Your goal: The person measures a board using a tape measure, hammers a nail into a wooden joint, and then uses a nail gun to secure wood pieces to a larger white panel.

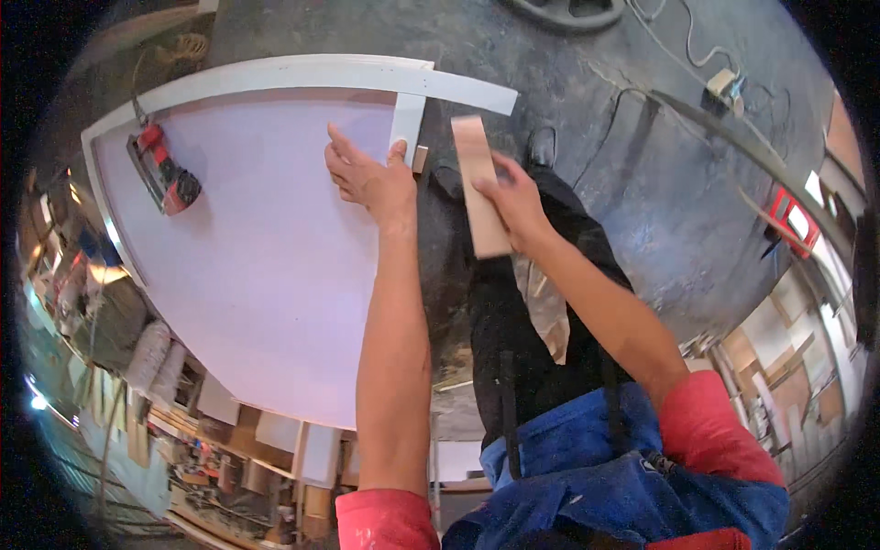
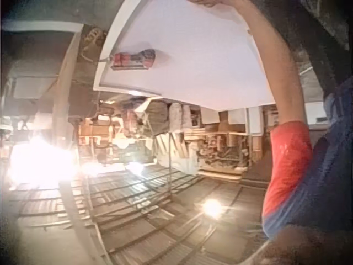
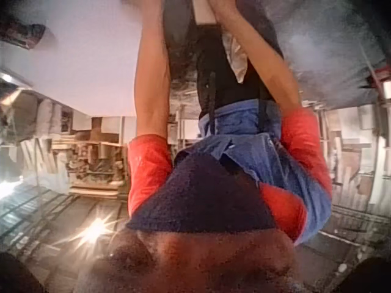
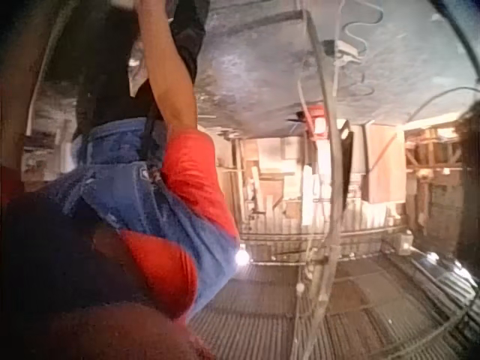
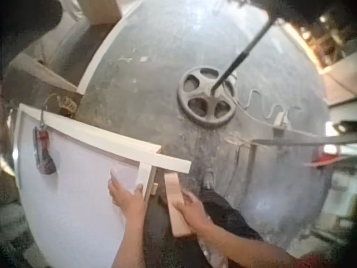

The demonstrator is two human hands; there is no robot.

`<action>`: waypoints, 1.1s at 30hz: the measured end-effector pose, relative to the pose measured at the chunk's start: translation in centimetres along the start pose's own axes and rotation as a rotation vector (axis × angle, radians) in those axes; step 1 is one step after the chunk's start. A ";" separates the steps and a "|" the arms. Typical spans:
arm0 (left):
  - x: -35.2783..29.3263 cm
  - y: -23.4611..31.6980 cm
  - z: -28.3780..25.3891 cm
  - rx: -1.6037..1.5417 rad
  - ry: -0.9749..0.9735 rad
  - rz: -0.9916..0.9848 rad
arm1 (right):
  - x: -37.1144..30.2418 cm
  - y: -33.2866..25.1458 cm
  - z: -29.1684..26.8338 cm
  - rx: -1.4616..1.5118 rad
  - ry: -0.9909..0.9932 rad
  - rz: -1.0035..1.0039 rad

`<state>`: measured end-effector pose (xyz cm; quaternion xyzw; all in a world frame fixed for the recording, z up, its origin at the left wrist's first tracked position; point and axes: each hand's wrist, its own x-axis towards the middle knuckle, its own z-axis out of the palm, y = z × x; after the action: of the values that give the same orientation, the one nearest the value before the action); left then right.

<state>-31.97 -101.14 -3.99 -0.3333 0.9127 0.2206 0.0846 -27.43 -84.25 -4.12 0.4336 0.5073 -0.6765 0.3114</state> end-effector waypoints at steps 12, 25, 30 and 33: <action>-1.1 -0.1 0.9 -0.337 0.086 -0.423 | -2.1 -14.6 6.4 -0.876 -0.354 -0.643; -1.4 -1.2 0.8 -0.441 -0.029 -0.416 | 4.7 -4.7 30.9 -1.437 -0.996 -0.647; -1.2 -1.1 -0.4 -0.519 0.032 -0.422 | 5.6 -3.3 36.2 -1.682 -1.067 -1.266; -1.3 -1.1 -0.6 -0.539 0.044 -0.433 | 8.0 -4.7 43.5 -1.686 -1.001 -1.857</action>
<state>-30.27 -101.44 -3.50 -0.5342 0.7314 0.4234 0.0184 -46.70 -124.38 -4.62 -0.6800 0.7013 -0.2046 0.0618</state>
